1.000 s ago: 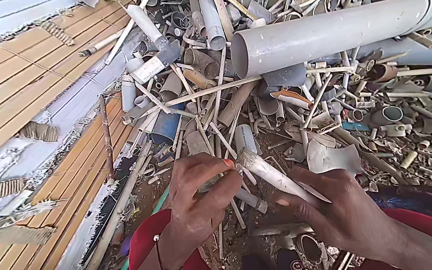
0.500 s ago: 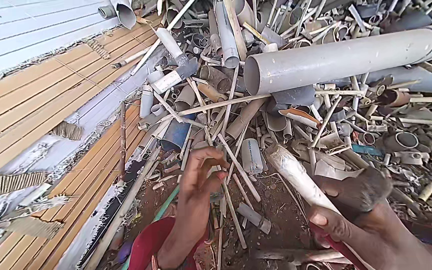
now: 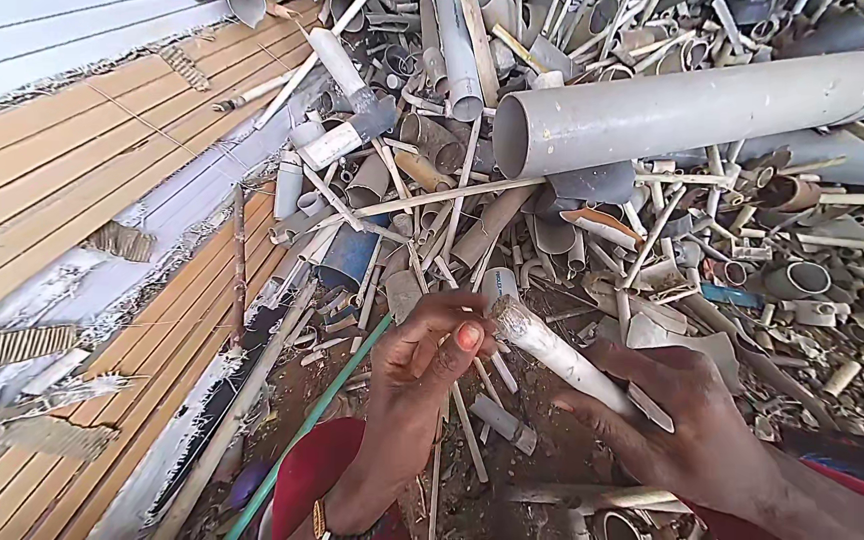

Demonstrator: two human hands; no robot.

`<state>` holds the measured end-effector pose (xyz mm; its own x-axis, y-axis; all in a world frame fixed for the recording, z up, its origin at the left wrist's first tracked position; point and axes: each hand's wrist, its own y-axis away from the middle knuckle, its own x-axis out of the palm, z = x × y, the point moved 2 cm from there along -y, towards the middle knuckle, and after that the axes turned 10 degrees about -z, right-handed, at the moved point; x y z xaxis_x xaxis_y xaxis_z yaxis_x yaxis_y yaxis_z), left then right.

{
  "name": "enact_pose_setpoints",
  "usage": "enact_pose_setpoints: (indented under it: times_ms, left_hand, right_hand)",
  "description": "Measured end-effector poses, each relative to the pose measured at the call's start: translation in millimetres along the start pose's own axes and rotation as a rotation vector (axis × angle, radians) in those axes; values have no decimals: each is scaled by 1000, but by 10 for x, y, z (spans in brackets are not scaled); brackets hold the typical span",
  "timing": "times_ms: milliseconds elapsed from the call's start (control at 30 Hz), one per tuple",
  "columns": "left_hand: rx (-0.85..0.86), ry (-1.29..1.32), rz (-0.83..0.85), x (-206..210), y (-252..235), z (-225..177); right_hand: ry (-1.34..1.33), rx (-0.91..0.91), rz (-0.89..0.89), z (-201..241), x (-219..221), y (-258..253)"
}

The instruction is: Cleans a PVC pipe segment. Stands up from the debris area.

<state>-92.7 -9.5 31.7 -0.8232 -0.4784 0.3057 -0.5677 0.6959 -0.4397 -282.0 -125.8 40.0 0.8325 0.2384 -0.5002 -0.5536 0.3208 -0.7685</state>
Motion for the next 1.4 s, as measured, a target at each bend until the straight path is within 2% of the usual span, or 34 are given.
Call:
enact_pose_setpoints:
  times_ms: [100, 233, 400, 533, 800, 900, 1033, 1167, 1400]
  left_hand:
    - [57, -88, -48, -13, -4, -14]
    - [73, -100, -28, -2, 20, -51]
    - [-144, -80, -22, 67, 92, -12]
    - [-274, -22, -128, 172, 135, 6]
    - [-133, -207, -72, 128, 110, 23]
    - [-15, -309, -62, 112, 102, 48]
    - [20, -321, -58, 111, 77, 49]
    - [-166, -89, -157, 124, 28, 65]
    - [-493, 339, -259, 212, -31, 46]
  right_hand:
    - [109, -41, -19, 6, 16, 21]
    - [345, -164, -99, 20, 18, 29]
    - [650, -283, -127, 140, 19, 1]
    - [750, -298, -135, 204, 74, 11]
    - [731, -282, -39, 168, 147, 104]
    - [573, -162, 6, 139, 179, 129]
    - [180, 171, 111, 114, 208, 152]
    - [-413, 493, 203, 88, 153, 62]
    - [-1194, 810, 318, 43, 108, 9]
